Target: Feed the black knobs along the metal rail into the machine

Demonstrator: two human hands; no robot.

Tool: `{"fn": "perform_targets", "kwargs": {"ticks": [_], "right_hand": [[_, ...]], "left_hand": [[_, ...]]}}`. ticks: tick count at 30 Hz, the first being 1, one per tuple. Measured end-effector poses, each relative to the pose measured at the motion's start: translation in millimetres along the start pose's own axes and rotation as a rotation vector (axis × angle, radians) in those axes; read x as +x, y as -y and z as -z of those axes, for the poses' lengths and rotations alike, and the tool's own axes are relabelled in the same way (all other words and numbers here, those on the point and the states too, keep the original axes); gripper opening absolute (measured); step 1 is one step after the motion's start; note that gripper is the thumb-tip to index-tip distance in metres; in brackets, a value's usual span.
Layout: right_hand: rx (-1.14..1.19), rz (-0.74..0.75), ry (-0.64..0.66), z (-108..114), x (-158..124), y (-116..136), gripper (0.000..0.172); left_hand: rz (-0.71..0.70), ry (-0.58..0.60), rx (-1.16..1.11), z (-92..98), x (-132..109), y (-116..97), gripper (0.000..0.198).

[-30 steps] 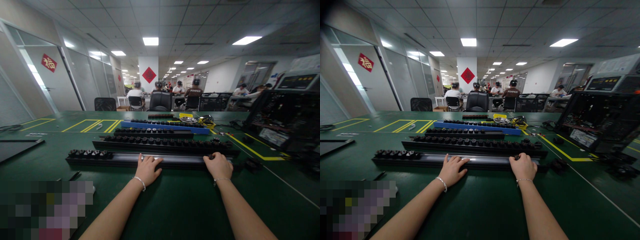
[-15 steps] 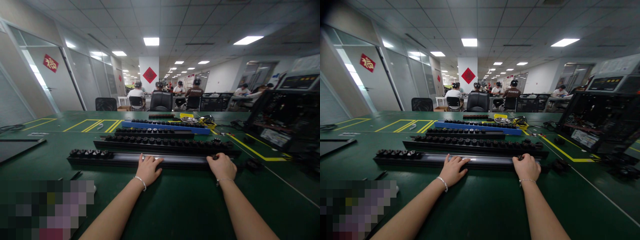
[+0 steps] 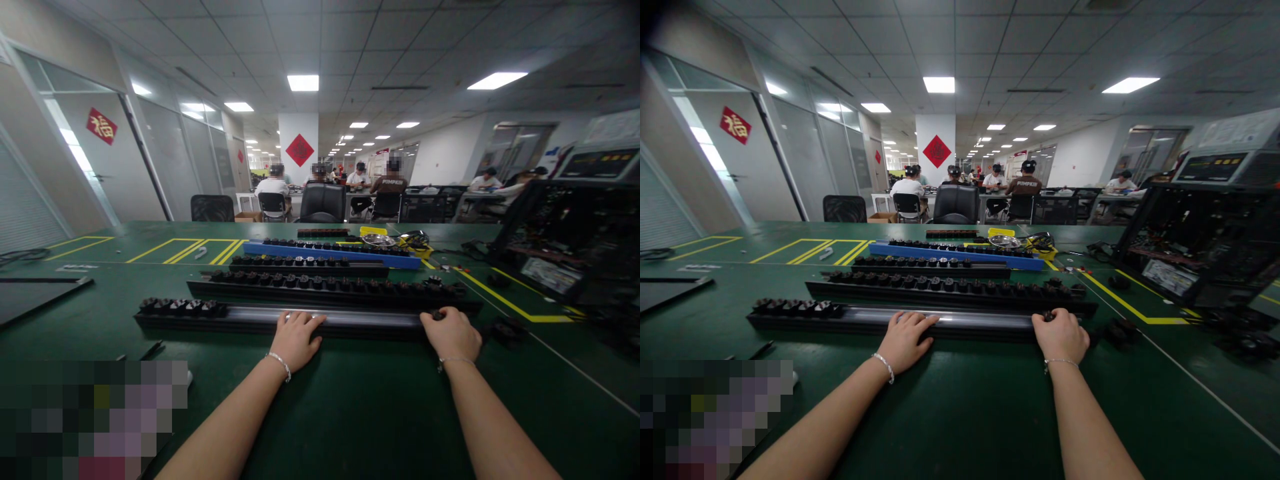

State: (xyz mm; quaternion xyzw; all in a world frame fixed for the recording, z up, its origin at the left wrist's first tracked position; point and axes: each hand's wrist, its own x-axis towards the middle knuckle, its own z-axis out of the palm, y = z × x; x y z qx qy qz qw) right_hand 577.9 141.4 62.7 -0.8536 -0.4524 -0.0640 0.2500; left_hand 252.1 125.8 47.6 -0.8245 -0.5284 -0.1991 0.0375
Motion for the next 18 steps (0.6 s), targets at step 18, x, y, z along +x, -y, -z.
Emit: {"fn": "perform_targets", "kwargs": {"ticks": [18], "right_hand": [[0.000,-0.051,-0.026,-0.7,9.2,-15.5,0.044]], "left_hand": [[0.072,-0.095,-0.031,-4.6,1.2,8.8,0.049]]}}
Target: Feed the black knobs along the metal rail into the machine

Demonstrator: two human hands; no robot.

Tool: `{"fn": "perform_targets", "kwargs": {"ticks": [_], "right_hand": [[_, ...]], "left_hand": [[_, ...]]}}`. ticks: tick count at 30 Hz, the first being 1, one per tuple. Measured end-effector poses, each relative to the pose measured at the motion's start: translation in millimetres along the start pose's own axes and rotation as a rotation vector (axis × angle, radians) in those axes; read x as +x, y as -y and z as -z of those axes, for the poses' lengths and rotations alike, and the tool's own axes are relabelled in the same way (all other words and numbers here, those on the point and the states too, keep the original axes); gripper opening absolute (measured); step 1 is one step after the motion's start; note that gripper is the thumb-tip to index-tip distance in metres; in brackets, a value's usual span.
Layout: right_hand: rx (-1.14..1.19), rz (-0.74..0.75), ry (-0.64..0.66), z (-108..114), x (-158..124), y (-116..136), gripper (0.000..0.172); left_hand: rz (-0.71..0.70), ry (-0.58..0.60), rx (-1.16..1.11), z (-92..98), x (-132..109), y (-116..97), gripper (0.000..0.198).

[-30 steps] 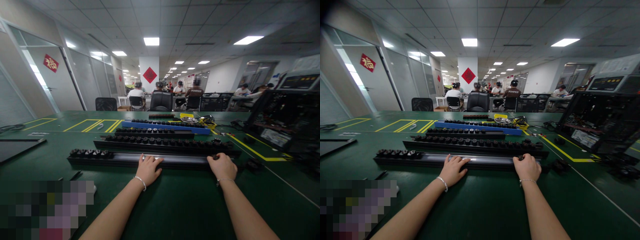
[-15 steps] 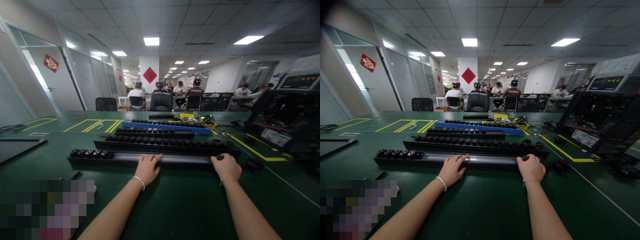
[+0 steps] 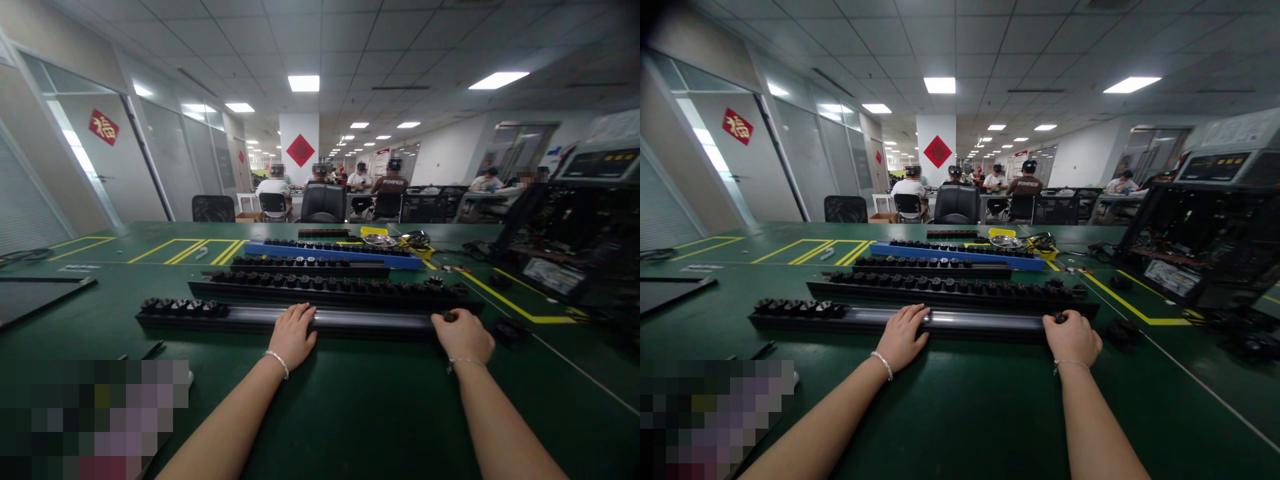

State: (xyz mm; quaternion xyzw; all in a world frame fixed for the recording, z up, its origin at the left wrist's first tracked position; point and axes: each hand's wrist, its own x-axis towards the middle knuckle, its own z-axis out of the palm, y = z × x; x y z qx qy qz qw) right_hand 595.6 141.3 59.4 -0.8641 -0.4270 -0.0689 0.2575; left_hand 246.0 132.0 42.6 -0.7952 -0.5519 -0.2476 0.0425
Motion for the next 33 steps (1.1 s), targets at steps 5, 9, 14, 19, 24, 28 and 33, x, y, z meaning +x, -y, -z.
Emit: {"fn": "perform_targets", "kwargs": {"ticks": [5,9,14,19,24,28,33], "right_hand": [[-0.005,-0.012,0.006,0.7,2.3,-4.2,0.046],[0.004,-0.020,0.000,-0.2,4.3,-6.6,0.045],[-0.015,-0.002,-0.008,-1.6,6.1,-8.7,0.042],[-0.027,0.055,0.003,-1.3,7.6,-13.4,0.044],[-0.001,0.055,0.000,0.3,8.7,-16.0,0.044],[0.032,0.019,0.014,5.0,9.6,-17.2,0.044],[0.032,-0.040,0.024,8.3,12.6,-20.7,0.045]], "left_hand": [[-0.008,0.006,0.014,0.3,-0.7,0.4,0.048],[-0.003,0.017,0.020,0.6,-0.7,0.0,0.048],[-0.002,0.022,0.024,0.9,-0.6,-1.1,0.050],[0.009,0.019,0.020,-0.1,-0.1,-1.8,0.050],[0.019,0.040,0.014,0.0,-0.3,-2.4,0.050],[0.024,0.045,0.012,1.1,-0.3,-3.3,0.050],[0.033,0.057,0.010,2.4,-0.3,-4.4,0.051]]}}
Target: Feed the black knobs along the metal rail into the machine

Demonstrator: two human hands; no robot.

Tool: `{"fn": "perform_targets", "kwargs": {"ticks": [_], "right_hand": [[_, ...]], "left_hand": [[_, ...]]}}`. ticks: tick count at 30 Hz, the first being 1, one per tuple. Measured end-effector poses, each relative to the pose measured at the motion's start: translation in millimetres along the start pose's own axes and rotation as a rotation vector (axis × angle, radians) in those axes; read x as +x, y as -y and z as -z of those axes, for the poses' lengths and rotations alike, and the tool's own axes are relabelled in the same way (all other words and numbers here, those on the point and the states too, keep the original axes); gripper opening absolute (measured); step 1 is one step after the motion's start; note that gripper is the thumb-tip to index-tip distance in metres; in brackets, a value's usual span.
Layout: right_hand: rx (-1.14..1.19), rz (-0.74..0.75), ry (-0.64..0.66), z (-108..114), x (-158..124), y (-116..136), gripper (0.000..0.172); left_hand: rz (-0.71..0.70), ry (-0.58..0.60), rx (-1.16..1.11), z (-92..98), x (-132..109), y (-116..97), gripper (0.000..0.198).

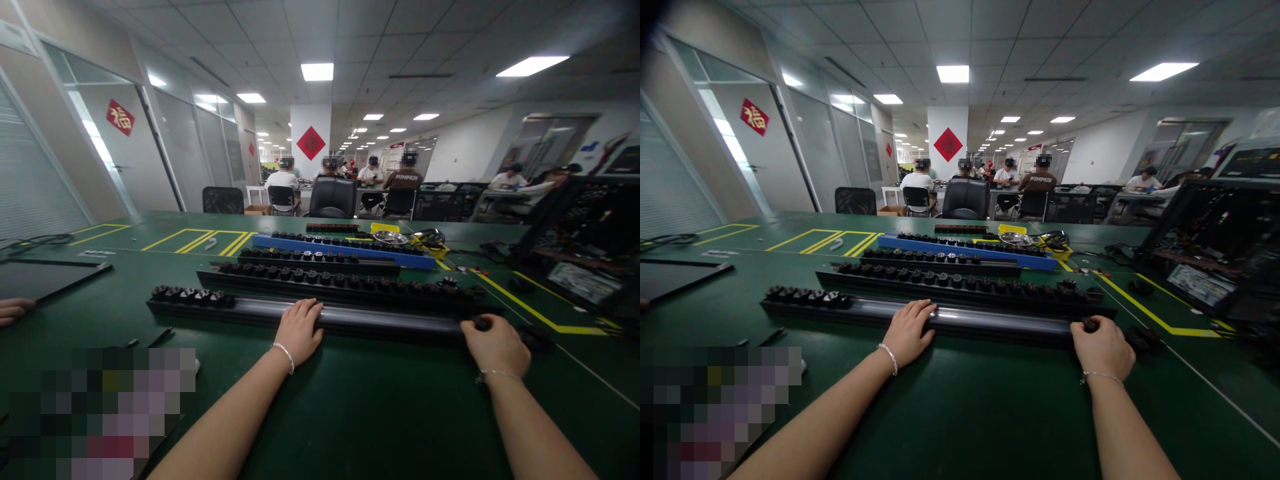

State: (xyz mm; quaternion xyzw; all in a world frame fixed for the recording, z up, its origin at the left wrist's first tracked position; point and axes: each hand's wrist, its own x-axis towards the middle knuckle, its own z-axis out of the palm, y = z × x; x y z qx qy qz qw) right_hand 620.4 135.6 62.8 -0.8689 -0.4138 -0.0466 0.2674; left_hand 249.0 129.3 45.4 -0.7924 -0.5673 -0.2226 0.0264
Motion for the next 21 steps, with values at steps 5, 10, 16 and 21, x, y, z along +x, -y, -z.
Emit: {"fn": "perform_targets", "kwargs": {"ticks": [5,10,16,21], "right_hand": [[0.042,-0.050,0.001,-1.1,3.2,-4.0,0.047],[0.066,-0.070,-0.022,-1.7,4.4,-7.0,0.049],[0.104,-0.127,-0.039,-0.6,6.0,-9.0,0.050],[0.119,-0.168,-0.028,1.1,6.2,-9.4,0.052]], "left_hand": [[-0.011,-0.009,0.009,-0.8,-0.2,1.4,0.050],[-0.022,-0.019,0.014,-1.3,-0.1,2.2,0.051],[-0.010,-0.013,0.009,-0.4,-0.4,1.4,0.050],[-0.026,-0.024,0.007,-2.3,-0.9,3.0,0.050]]}}
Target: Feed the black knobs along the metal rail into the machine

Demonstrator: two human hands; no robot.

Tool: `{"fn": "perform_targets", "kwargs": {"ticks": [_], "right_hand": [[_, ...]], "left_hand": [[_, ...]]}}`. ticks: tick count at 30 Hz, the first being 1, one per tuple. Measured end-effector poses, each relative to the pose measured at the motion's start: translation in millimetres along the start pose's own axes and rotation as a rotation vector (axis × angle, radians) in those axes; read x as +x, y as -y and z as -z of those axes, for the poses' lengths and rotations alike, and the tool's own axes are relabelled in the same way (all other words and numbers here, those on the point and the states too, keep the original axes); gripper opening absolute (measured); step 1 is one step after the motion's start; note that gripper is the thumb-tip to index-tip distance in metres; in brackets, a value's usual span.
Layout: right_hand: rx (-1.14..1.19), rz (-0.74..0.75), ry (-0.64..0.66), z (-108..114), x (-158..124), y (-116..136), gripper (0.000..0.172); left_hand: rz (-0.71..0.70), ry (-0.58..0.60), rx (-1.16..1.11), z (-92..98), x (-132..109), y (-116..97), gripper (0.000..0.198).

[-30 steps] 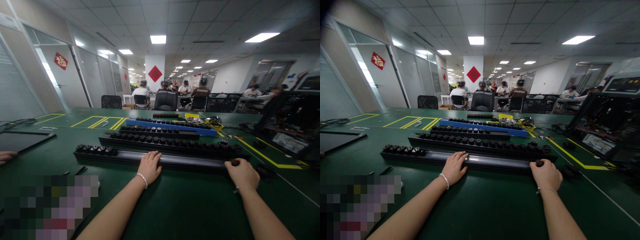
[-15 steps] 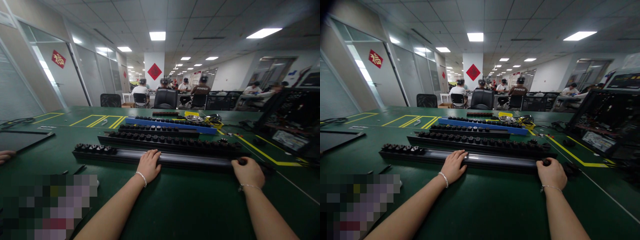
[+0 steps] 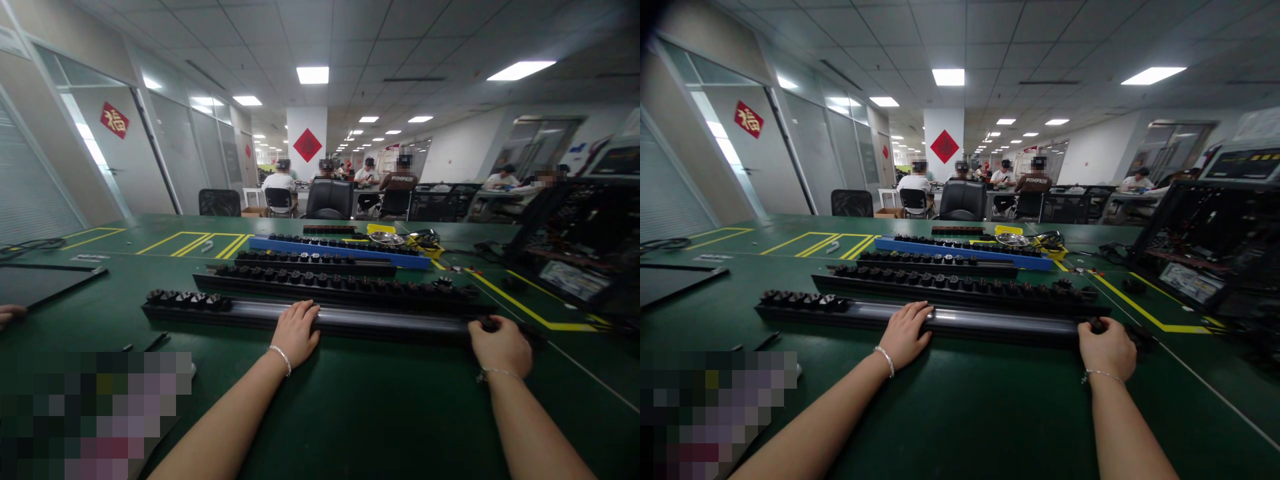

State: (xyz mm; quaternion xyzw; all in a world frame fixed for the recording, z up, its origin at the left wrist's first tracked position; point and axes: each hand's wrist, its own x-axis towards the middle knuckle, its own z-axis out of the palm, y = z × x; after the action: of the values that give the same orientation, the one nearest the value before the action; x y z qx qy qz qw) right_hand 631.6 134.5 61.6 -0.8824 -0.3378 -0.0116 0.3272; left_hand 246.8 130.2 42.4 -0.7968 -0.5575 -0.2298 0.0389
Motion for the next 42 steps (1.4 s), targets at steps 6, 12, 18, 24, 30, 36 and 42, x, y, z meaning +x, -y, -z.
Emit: {"fn": "perform_targets", "kwargs": {"ticks": [6,12,18,24,30,36,42], "right_hand": [[0.000,0.018,0.005,-0.3,5.4,-5.8,0.054],[-0.020,-0.022,0.067,1.2,14.1,-12.1,0.057],[-0.018,-0.031,0.052,-2.5,19.5,-15.0,0.058],[-0.002,-0.030,-0.004,-6.6,27.7,-20.9,0.055],[0.019,-0.067,-0.001,-6.2,29.5,-22.4,0.055],[0.034,-0.034,-0.014,-8.9,29.8,-23.1,0.053],[0.036,0.012,-0.028,-9.9,29.9,-23.3,0.053]], "left_hand": [[-0.007,-0.006,0.006,-0.7,0.3,0.7,0.050],[-0.005,-0.004,0.007,1.3,0.4,-0.7,0.050],[-0.009,-0.014,0.014,-0.5,-0.2,0.1,0.050],[-0.013,-0.031,0.018,-1.5,-0.3,0.6,0.049],[0.002,-0.012,0.019,2.2,-0.5,-1.8,0.049],[0.004,-0.009,0.019,1.4,-0.5,-1.5,0.050],[-0.002,-0.013,0.018,1.7,-0.2,-1.3,0.048]]}}
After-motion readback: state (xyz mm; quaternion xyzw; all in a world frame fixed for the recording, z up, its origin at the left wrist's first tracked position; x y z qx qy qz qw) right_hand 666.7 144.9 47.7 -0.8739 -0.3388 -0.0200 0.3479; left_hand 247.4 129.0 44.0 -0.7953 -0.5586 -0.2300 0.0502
